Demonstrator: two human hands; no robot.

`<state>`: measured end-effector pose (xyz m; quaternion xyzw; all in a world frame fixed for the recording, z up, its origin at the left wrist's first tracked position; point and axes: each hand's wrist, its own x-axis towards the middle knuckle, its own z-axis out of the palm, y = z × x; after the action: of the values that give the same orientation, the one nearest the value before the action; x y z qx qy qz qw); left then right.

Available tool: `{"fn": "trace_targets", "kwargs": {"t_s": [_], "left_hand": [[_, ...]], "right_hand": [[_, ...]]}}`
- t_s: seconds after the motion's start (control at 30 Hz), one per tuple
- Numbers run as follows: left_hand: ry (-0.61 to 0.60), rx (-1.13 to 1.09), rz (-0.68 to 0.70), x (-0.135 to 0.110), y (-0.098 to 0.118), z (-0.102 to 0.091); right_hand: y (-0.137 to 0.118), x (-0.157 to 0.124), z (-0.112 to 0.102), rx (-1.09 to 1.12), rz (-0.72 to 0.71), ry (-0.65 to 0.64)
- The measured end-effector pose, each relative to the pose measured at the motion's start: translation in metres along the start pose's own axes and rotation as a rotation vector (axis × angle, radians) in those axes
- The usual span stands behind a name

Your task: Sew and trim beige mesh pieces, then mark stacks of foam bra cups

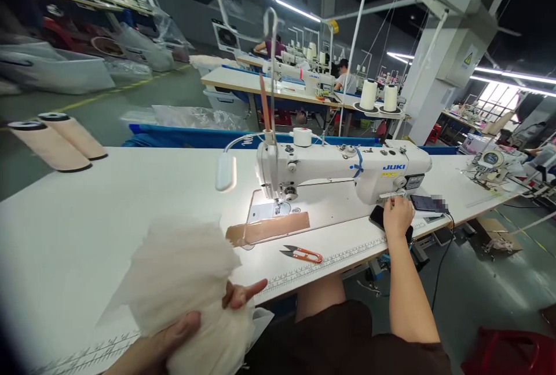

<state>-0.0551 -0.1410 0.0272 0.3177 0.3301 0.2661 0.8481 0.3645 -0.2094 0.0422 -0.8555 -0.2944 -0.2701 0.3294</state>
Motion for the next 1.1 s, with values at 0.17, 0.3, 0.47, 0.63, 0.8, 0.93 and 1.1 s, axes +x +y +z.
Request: {"fn": "trace_targets", "kwargs": {"t_s": [0.17, 0.3, 0.47, 0.63, 0.8, 0.93, 1.1], "left_hand": [[-0.101, -0.186, -0.002, 0.005, 0.003, 0.006], [-0.159, -0.268, 0.04, 0.011, 0.009, 0.007], [-0.303, -0.213, 0.08, 0.008, 0.01, 0.001], [-0.366, -0.145, 0.067, -0.001, 0.01, -0.009], [-0.203, 0.242, 0.265, -0.009, 0.027, -0.021], [0.111, 1.017, 0.525, -0.016, 0.049, -0.036], [0.323, 1.571, 0.608, -0.018, 0.058, -0.043]], "right_hand": [[-0.029, -0.009, -0.016, 0.122, -0.147, -0.125], [-0.084, -0.036, -0.032, 0.383, -0.328, -0.435], [-0.162, -0.088, -0.065, 0.698, -0.437, -1.025], [-0.19, -0.114, -0.063, 0.874, -0.276, -1.233], [-0.193, -0.131, -0.052, 1.472, 0.416, -1.477], [-0.19, -0.129, -0.062, 1.574, 0.474, -1.534], [-0.193, -0.14, -0.093, 1.32, -0.033, -1.539]]}}
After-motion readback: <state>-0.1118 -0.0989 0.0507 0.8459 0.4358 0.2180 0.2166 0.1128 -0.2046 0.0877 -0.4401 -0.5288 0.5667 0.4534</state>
